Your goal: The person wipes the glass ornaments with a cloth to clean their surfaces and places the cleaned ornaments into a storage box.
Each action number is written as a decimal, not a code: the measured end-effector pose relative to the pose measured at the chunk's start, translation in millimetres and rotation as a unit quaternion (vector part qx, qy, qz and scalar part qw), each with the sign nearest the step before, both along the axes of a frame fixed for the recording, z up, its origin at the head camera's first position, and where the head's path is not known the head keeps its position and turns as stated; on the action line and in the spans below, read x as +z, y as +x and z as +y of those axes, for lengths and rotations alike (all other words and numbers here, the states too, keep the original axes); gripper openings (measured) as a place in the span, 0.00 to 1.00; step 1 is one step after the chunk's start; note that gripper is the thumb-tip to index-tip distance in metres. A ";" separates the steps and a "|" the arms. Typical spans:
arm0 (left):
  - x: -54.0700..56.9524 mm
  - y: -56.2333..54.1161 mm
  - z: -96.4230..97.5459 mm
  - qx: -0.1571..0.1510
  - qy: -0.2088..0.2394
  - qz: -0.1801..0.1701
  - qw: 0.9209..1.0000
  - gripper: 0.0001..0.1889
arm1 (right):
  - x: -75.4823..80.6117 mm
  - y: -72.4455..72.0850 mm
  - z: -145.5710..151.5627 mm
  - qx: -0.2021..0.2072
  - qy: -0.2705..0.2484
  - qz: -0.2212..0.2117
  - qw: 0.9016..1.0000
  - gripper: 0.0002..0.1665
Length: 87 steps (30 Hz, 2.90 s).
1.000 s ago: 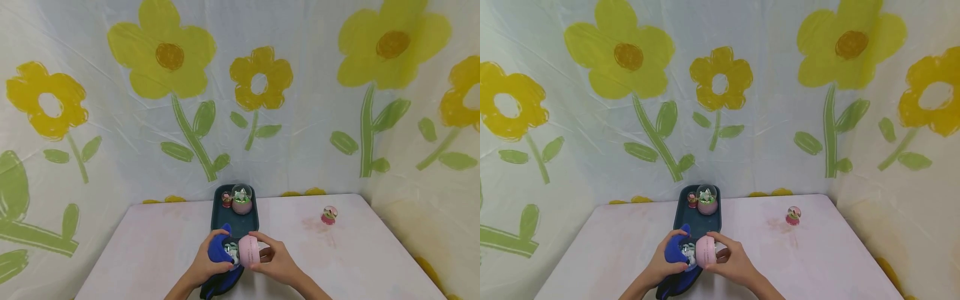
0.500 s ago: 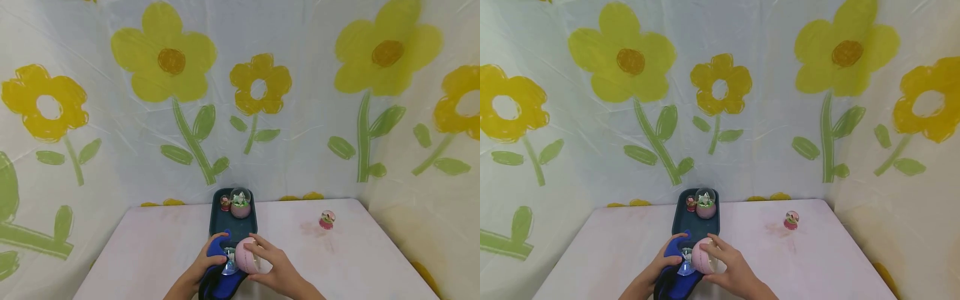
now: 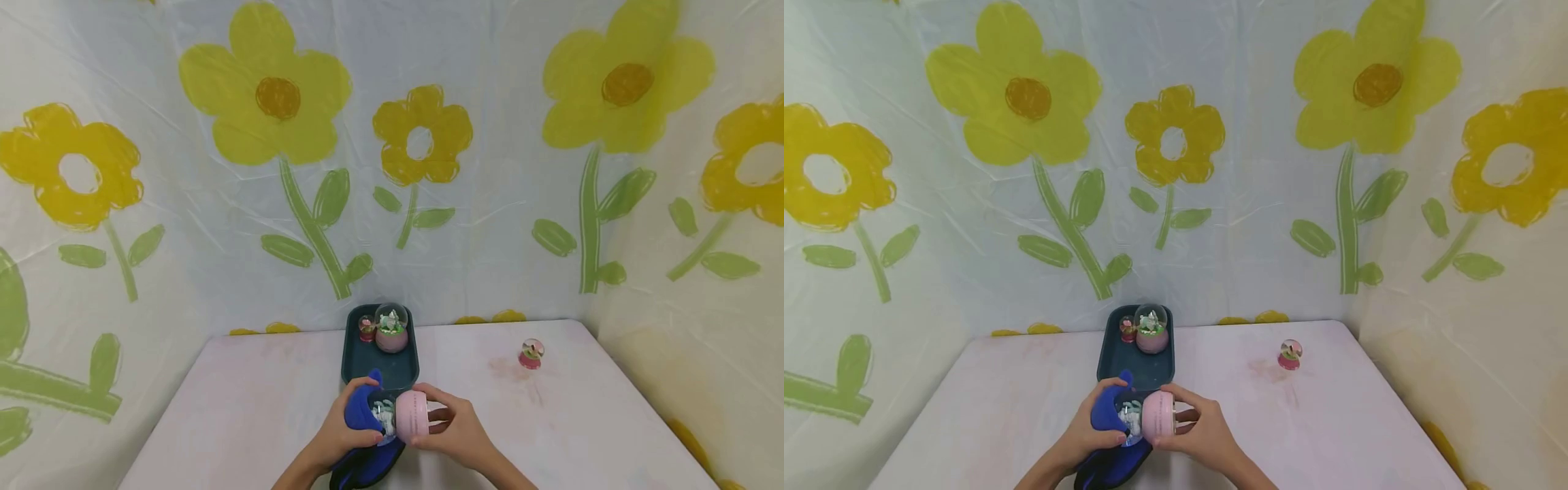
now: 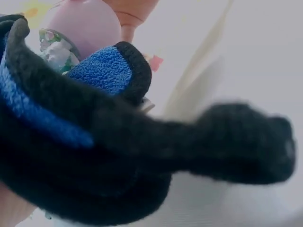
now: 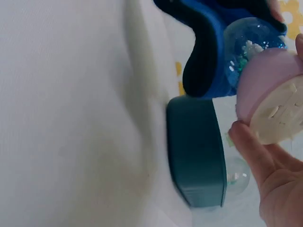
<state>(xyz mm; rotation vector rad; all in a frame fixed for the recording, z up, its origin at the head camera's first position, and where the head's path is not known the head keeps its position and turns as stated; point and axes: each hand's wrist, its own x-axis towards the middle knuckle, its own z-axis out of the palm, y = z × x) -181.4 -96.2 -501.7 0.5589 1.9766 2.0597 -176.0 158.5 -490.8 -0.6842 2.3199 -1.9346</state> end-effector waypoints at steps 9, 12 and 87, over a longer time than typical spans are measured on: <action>-4.0 4.1 -3.5 0.047 -0.037 0.066 0.996 0.40 | 14.0 0.5 -5.2 0.030 -0.038 -0.122 0.991 0.39; -0.3 -0.9 -1.1 0.055 -0.026 0.083 0.995 0.39 | 19.0 -2.2 -5.2 0.022 -0.037 -0.121 0.992 0.38; 7.8 -9.7 -7.5 -0.015 -0.018 -0.017 1.000 0.44 | 3.4 -1.7 -7.1 0.012 0.019 0.205 0.979 0.40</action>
